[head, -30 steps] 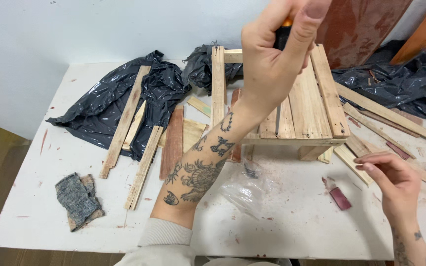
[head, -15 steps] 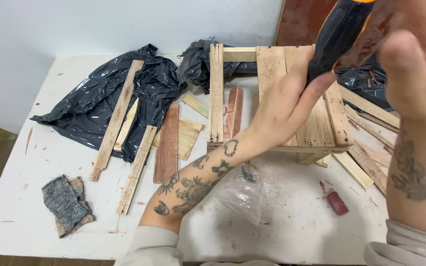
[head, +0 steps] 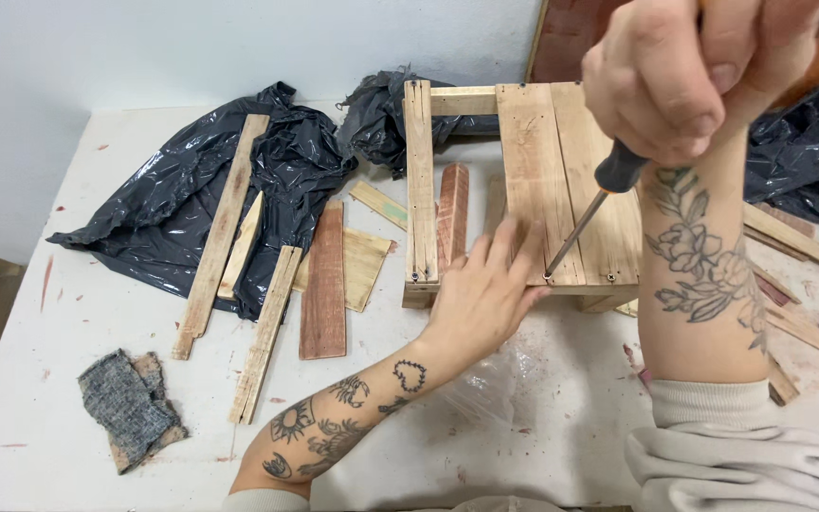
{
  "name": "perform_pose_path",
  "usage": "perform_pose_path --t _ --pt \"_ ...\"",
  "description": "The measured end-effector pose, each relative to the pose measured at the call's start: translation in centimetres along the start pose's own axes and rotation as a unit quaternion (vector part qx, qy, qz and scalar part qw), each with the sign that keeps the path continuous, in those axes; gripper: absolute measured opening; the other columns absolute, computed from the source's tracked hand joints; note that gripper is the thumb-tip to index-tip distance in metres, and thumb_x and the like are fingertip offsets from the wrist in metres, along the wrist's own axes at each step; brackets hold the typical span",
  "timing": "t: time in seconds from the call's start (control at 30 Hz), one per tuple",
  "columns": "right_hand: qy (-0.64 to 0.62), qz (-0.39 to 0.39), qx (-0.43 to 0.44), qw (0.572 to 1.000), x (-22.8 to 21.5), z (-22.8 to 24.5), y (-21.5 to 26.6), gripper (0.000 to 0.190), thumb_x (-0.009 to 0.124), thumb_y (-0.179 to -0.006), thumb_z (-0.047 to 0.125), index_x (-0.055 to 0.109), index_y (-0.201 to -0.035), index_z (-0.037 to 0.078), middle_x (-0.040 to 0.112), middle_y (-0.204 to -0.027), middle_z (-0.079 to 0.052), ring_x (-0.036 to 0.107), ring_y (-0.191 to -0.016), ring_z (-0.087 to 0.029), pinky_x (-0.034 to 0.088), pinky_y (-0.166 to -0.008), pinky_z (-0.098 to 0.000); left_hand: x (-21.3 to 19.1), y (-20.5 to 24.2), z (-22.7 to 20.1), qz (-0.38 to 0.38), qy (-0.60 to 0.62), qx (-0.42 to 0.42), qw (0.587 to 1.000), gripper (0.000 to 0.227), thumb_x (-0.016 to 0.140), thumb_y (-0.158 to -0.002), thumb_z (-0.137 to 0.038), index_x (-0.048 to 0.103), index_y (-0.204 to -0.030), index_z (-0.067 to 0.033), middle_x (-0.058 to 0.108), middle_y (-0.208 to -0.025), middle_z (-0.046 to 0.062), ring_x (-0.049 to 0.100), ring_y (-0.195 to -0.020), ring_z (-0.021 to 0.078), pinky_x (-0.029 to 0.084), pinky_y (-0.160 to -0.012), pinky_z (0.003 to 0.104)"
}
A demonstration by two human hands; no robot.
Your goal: The person assembles a small wooden crate by hand, using a screwdriver to fasten screws into pre-drilled holes. They position wooden slats and secure them to the frame, working methodically across the top surface.
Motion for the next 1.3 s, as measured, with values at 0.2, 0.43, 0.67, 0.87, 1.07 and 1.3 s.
perform_pose_path --t 0.2,0.43,0.67,0.87,1.07,1.3 --pt "0.321 -0.385 0.122 0.857 -0.3 1.5 3.3 0.040 0.049 -0.111 0.042 0.034 -0.085 0.016 0.033 -0.071 -0.001 0.035 -0.050 -0.012 0.029 -0.045 -0.0253 0.7 -0.3 0.2 -0.013 -0.022 -0.043 0.999 0.075 0.067 -0.090 -0.059 0.043 -0.147 -0.0161 0.045 -0.146 0.015 0.068 -0.079 0.0254 0.055 -0.061 0.042" --pt "-0.009 0.165 0.139 0.976 1.1 0.9 -1.2 0.028 0.060 -0.091 0.025 0.063 -0.064 0.017 0.060 -0.045 0.004 0.058 -0.029 -0.010 0.051 -0.031 -0.0211 3.6 -0.4 0.8 0.120 0.012 -0.061 0.991 0.082 0.048 -0.096 -0.069 0.021 -0.164 -0.0306 0.066 -0.085 0.014 0.067 -0.059 0.0376 0.052 -0.049 0.050" --pt "-0.161 0.092 -0.071 0.980 -1.1 0.6 -1.0 0.028 0.047 -0.101 0.003 0.051 -0.076 0.015 0.061 -0.068 0.006 0.058 -0.038 0.003 0.058 -0.031 -0.0076 4.2 -0.3 0.9 0.101 -0.006 0.026 0.994 0.084 0.041 -0.101 -0.066 0.017 -0.165 -0.0179 0.065 -0.075 0.007 0.064 -0.054 0.0269 0.047 -0.043 0.047" --pt "-0.165 0.291 0.185 0.924 2.8 -1.8 -2.9 0.007 0.063 -0.066 0.003 0.056 -0.066 0.005 0.054 -0.056 -0.001 0.063 -0.038 -0.016 0.056 -0.036 -0.0259 3.5 -0.1 0.8 0.041 -0.018 0.043 0.998 0.079 0.045 -0.102 -0.065 0.029 -0.162 -0.0175 0.062 -0.067 0.004 0.063 -0.050 0.0259 0.046 -0.039 0.046" --pt "0.016 0.045 0.009 0.999 1.7 -1.1 -1.3 0.055 0.051 -0.126 0.037 0.040 -0.075 0.022 0.049 -0.062 0.016 0.055 -0.035 0.011 0.053 -0.029 -0.0023 3.6 0.0 0.7 0.038 -0.017 0.054 0.998 0.079 0.042 -0.104 -0.064 0.024 -0.164 -0.0170 0.064 -0.070 0.002 0.064 -0.052 0.0256 0.046 -0.042 0.045" --pt "-0.038 0.139 -0.002 0.989 0.6 -0.6 -3.0 0.039 0.055 -0.111 0.023 0.042 -0.075 0.017 0.058 -0.071 0.009 0.063 -0.045 0.003 0.059 -0.040 -0.0087 3.9 0.1 0.8 0.040 -0.008 0.056 0.998 0.078 0.043 -0.105 -0.063 0.023 -0.164 -0.0171 0.065 -0.069 0.001 0.064 -0.051 0.0244 0.046 -0.040 0.044"
Point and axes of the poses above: each hand's wrist, its own y-axis away from the middle knuckle, its own x-axis out of the palm, z = x × y, the point moved 7 cm from there along -y, towards the middle knuckle
